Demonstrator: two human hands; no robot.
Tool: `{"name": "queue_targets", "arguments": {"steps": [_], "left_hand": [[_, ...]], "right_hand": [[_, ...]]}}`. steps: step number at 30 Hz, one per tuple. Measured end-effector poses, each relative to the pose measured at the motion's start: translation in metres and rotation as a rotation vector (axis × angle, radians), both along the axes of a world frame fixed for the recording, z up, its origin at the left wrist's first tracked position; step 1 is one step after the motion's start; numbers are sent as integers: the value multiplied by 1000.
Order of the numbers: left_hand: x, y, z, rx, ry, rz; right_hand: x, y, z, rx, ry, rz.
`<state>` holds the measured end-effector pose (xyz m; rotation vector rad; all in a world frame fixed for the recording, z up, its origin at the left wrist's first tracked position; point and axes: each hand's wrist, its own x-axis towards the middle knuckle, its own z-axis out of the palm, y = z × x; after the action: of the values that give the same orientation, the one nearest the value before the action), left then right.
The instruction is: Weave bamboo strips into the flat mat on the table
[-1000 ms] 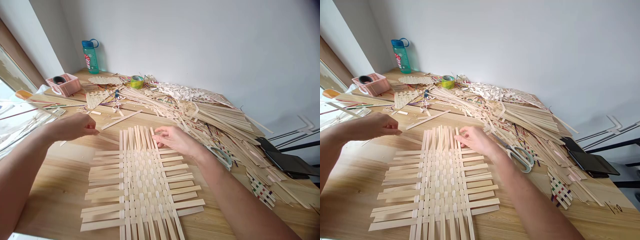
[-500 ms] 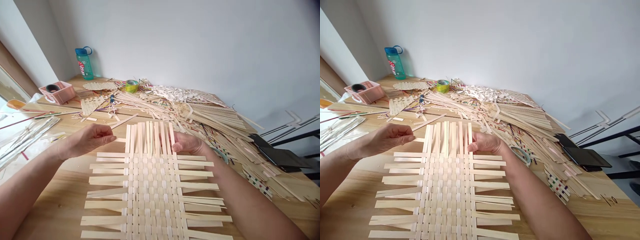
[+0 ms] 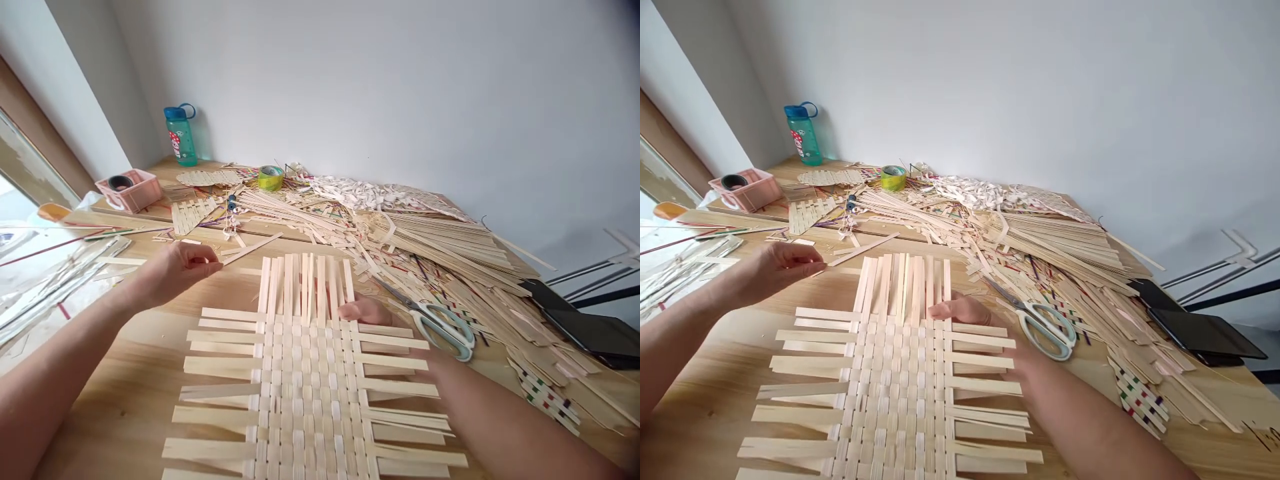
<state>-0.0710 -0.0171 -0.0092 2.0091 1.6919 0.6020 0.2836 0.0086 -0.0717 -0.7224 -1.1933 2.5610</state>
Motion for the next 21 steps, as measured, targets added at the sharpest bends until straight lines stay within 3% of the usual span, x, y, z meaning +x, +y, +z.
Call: {"name": "queue_targets", "arguments": {"steps": [2, 5, 11, 17, 21], "left_hand": [[-6, 1, 5, 67, -28, 49], [-5, -4, 14, 144, -96, 18], [5, -8, 19, 94, -27, -65], [3, 1, 16, -28, -140, -98], [4, 0, 17, -127, -247, -166]], "right_hand": [[1, 5, -5, -43, 47, -5], [2, 7, -11, -99, 91, -38], [0, 0, -5, -302, 91, -45], [-4, 0, 0, -223, -32, -118], [-6, 4, -2, -94, -112, -245]]}}
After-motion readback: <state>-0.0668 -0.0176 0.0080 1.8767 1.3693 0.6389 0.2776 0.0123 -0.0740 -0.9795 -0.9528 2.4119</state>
